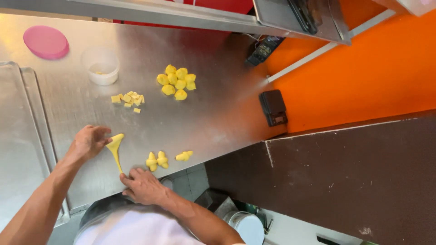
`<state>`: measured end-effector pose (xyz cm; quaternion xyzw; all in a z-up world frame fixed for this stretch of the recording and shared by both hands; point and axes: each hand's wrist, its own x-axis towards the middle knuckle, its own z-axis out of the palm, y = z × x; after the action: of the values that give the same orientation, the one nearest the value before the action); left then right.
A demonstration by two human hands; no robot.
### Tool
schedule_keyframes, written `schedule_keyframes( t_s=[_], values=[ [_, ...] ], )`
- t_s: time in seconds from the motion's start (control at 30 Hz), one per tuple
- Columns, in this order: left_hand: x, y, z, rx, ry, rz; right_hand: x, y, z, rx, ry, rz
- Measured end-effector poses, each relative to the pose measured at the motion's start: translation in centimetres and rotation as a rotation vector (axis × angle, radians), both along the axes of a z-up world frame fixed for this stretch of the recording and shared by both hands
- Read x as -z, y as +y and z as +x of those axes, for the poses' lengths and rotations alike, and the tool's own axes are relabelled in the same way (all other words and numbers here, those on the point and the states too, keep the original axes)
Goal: Shaping and rolling small pieces of yellow dough into crescent shapes and brushing them with liquid on a metal table
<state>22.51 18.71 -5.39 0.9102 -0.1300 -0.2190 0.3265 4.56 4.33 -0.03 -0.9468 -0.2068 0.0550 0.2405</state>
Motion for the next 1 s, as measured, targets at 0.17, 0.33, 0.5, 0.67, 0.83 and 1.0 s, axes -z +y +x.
schedule_keyframes(
  t_s=[0.17, 0.33, 0.5, 0.67, 0.83, 1.0],
  values=[
    [-2.3, -0.7, -5.8, 0.163, -0.736, 0.382, -0.4, 0.0, -0.7, -0.027, -0.094, -0.04],
    [-2.2, -1.6, -8.1, -0.019, -0.987, 0.537, -1.4, -2.1, -3.2, -0.1, -0.067, 0.137],
    [-3.6, -1.8, -10.7, -0.039, -0.634, 0.502, -7.0, -8.6, -6.0, 0.18, 0.376, 0.413],
    [-6.6, -3.2, -13.0, -0.028, -0.333, 0.507, -5.3, -15.1, -5.1, 0.27, 0.158, 0.493],
    [-8.1, -3.2, -13.6, 0.141, -0.07, 0.611, -3.6, -18.9, -0.5, 0.36, 0.057, 0.374],
    [-7.1, -1.8, -11.0, 0.058, -0.055, 0.486, -2.5, -18.6, 3.1, 0.121, 0.411, -0.085]
  ],
)
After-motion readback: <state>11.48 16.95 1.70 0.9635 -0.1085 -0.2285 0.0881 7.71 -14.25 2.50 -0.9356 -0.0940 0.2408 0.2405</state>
